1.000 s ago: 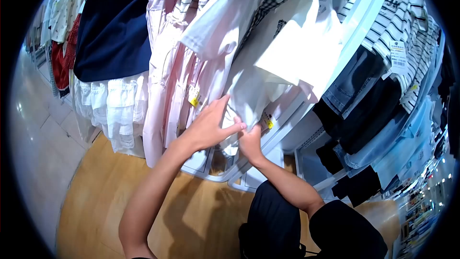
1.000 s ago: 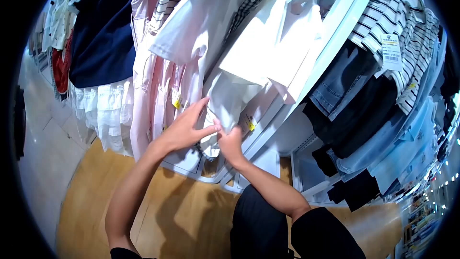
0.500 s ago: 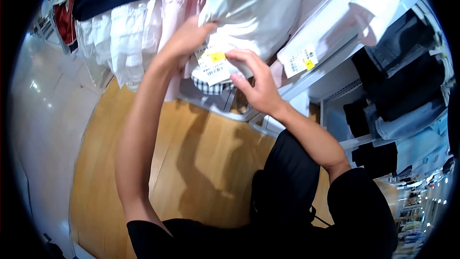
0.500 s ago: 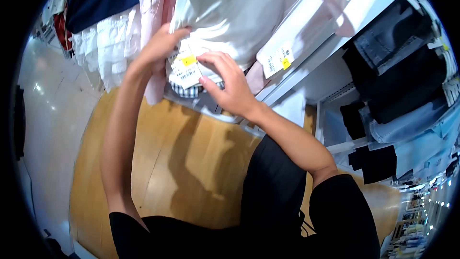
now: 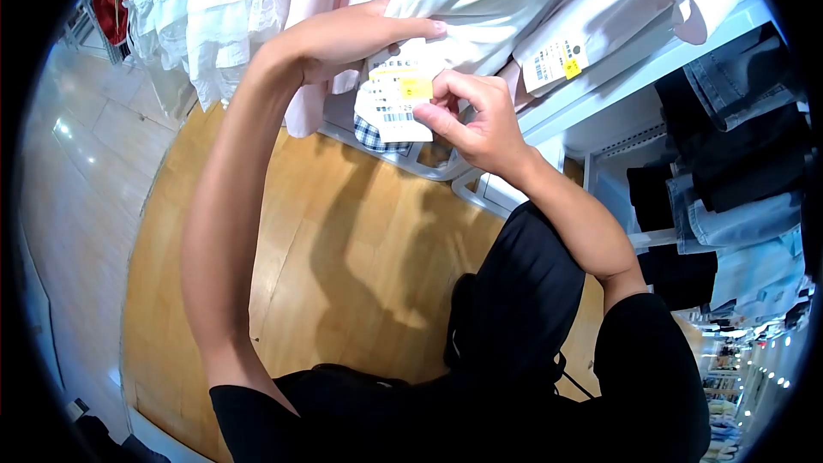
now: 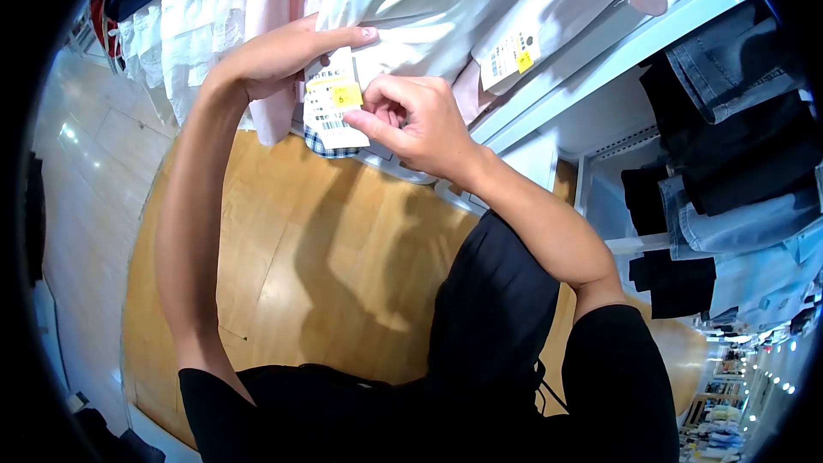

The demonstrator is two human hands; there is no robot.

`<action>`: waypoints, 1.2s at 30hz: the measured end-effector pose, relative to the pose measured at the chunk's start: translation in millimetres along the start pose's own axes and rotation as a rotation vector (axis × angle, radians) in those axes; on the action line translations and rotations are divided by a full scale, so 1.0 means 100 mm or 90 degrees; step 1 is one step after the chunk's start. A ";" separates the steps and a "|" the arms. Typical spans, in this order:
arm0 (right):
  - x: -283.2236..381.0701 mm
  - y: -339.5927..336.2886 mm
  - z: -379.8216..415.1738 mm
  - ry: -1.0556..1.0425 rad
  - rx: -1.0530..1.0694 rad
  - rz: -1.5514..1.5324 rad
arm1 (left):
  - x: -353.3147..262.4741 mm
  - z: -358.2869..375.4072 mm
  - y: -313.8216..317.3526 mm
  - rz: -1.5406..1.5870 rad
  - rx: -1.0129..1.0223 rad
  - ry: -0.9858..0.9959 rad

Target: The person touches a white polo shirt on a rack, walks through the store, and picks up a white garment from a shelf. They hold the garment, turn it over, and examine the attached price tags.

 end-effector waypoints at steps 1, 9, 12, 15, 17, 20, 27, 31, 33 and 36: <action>0.01 0.02 0.01 0.003 0.004 -0.003 | 0.00 0.00 0.04 0.003 0.034 -0.010; 0.06 0.09 0.03 -0.050 0.036 -0.036 | -0.04 -0.03 0.07 -0.119 -0.005 -0.074; 0.03 0.05 0.04 -0.044 0.054 -0.056 | -0.01 -0.04 0.05 -0.077 0.033 -0.073; -0.02 0.07 0.06 -0.038 0.051 -0.080 | 0.06 -0.09 0.03 -0.079 0.002 -0.058; -0.06 0.07 0.07 -0.001 0.066 -0.132 | 0.06 -0.08 0.04 -0.073 -0.003 -0.050; -0.03 0.07 0.05 -0.019 0.049 -0.130 | 0.08 -0.10 0.03 -0.061 -0.001 -0.043; -0.01 0.05 0.03 -0.015 0.079 -0.052 | 0.10 -0.12 0.02 -0.070 -0.008 -0.047; 0.03 0.05 0.02 -0.031 0.056 -0.056 | 0.11 -0.12 0.00 -0.096 -0.007 -0.052; 0.03 0.05 0.03 -0.031 0.056 -0.058 | 0.10 -0.11 0.01 -0.082 -0.008 -0.053; 0.03 0.05 0.02 -0.033 0.049 -0.054 | 0.12 -0.12 0.02 -0.079 -0.015 -0.036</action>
Point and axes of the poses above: each hand's wrist, its own z-axis away from the middle knuckle, its own y-axis out of the palm, x = y × z, the point moved 2 cm from there along -z, towards the middle knuckle, and after that the axes turned 3 degrees about x, right-handed, at the moved point
